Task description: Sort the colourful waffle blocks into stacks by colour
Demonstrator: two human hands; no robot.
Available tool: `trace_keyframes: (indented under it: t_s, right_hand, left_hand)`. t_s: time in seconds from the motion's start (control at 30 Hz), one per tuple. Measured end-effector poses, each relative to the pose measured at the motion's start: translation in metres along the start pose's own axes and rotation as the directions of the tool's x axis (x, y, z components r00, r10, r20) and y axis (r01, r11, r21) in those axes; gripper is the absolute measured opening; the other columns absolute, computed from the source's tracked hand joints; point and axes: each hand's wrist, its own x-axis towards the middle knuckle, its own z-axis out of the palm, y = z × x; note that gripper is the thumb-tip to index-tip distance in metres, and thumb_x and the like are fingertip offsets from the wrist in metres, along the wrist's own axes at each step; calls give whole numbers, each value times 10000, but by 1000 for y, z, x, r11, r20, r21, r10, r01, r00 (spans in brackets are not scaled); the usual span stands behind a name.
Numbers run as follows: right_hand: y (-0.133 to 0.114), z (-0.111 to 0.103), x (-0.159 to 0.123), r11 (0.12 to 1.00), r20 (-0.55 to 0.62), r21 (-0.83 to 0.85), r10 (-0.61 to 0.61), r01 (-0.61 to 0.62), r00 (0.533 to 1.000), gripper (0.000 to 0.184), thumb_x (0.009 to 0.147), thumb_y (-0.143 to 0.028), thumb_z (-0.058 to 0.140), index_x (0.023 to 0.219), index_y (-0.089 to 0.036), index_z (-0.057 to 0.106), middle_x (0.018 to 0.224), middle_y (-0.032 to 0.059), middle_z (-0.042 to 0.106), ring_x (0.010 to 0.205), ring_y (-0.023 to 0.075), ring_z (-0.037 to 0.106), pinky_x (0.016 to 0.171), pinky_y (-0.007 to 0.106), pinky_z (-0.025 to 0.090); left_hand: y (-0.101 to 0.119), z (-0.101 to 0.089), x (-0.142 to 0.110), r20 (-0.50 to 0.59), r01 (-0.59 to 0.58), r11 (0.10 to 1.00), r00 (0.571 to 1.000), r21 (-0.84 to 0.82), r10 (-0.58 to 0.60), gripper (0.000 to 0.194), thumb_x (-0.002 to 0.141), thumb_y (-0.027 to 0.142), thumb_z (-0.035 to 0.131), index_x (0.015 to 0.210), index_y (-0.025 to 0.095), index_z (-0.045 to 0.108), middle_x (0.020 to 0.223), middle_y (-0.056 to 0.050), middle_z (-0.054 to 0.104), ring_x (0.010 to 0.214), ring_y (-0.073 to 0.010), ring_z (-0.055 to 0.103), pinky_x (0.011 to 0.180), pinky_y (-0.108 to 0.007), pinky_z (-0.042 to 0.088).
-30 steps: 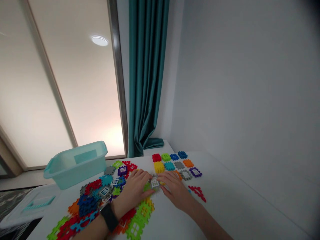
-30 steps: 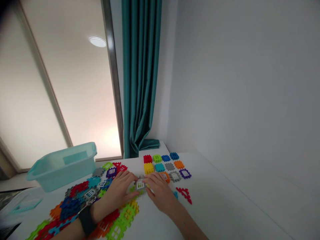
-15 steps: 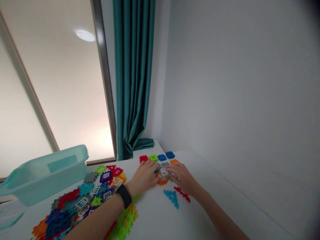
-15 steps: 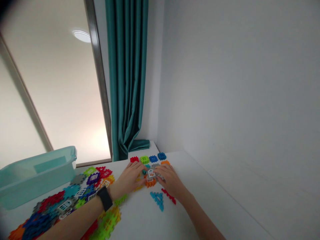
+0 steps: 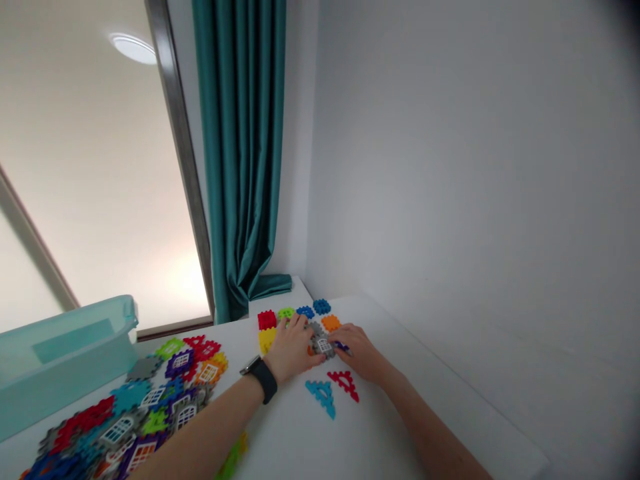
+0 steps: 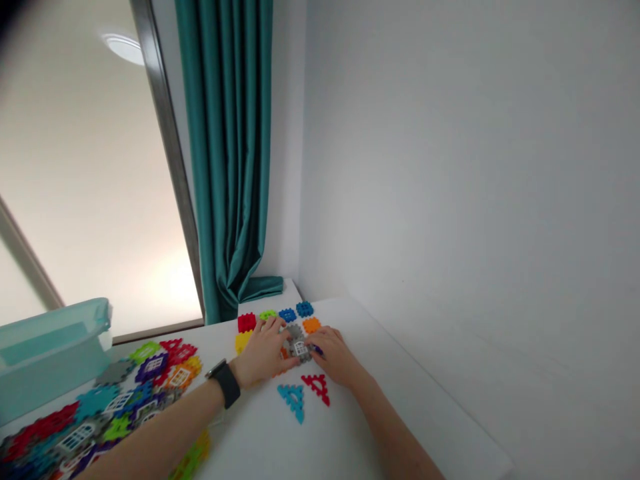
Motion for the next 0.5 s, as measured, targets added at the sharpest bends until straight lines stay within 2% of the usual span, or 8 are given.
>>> trace_keyframes:
  t_s: [0.23, 0.5]
  right_hand:
    - [1, 2, 1, 1000, 32, 2, 11, -12, 999, 304, 831, -82, 588, 1052, -256, 704, 1100, 36, 733, 1123, 234, 609, 1035, 447, 423]
    - [1, 2, 1, 1000, 53, 6, 24, -25, 998, 312, 818, -80, 590, 1053, -252, 699, 1076, 32, 730, 1108, 227, 614, 1022, 432, 423]
  left_hand:
    - [4, 12, 1, 20, 10, 1000, 1000, 29, -10, 501, 776, 606, 723, 1045, 183, 709, 1322, -171, 586, 1314, -397, 440, 1103, -574, 295]
    - [10, 14, 4, 35, 26, 999, 999, 30, -27, 422, 767, 538, 743, 996, 184, 727, 1238, -161, 618, 1272, -392, 467, 1098, -569, 311]
